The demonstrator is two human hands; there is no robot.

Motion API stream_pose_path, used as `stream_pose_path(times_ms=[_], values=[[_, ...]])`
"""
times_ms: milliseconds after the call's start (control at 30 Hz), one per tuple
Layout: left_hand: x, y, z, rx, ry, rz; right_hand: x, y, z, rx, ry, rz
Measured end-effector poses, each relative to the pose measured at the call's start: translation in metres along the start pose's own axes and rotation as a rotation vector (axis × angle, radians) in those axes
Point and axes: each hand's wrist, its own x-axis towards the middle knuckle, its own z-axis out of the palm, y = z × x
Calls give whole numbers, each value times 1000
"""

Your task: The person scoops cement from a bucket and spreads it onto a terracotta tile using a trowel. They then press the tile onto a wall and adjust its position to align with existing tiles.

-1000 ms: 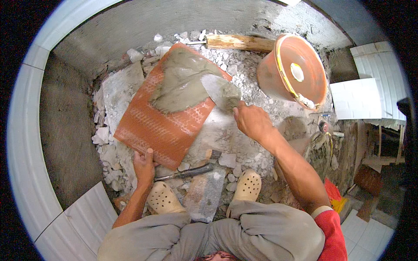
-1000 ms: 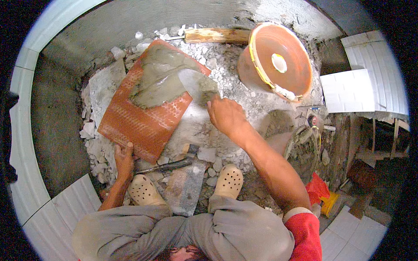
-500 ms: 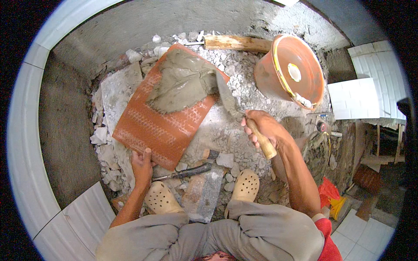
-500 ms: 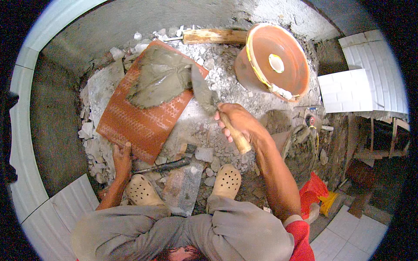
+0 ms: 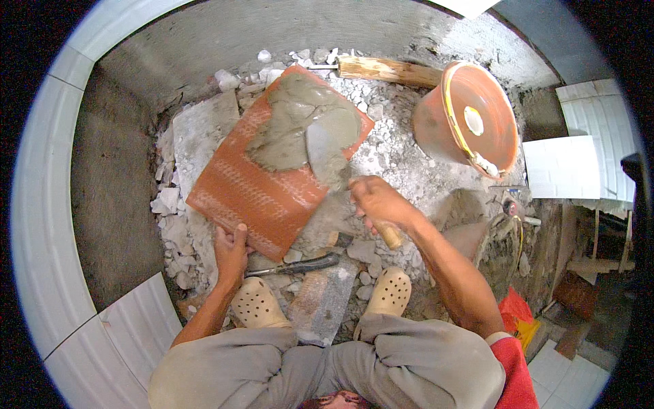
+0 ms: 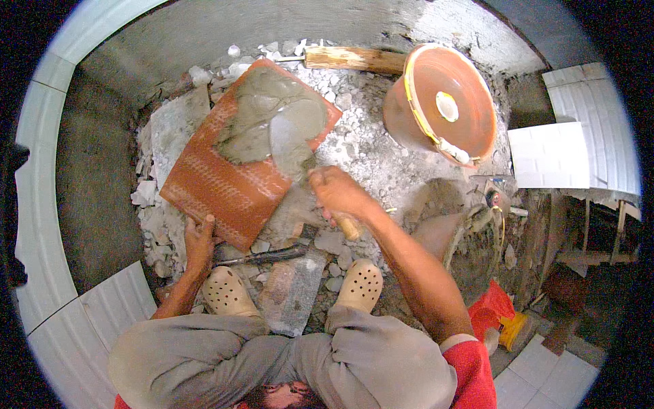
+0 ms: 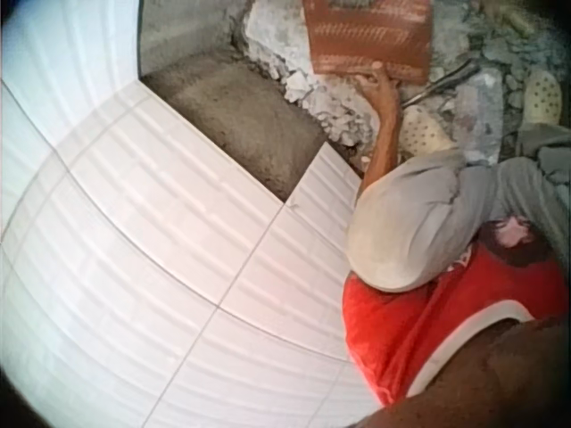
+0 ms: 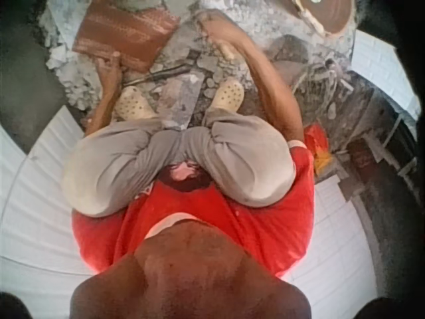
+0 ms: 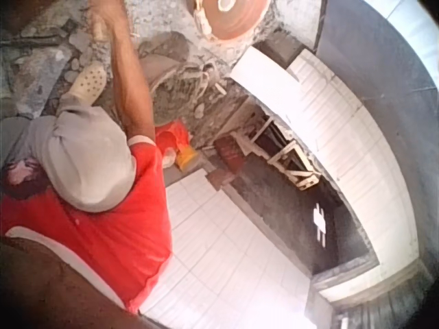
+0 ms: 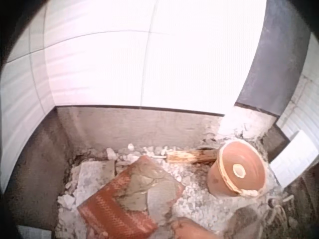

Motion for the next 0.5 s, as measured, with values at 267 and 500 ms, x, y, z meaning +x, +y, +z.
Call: stream_pose_path(times_ms=[267,500], values=[[-3,4,-5,39,42,-8,-60,11,-19,-842,263,-170],[-2,2,-15,107,22,-92,-292,54,-134,-592,445,-74]])
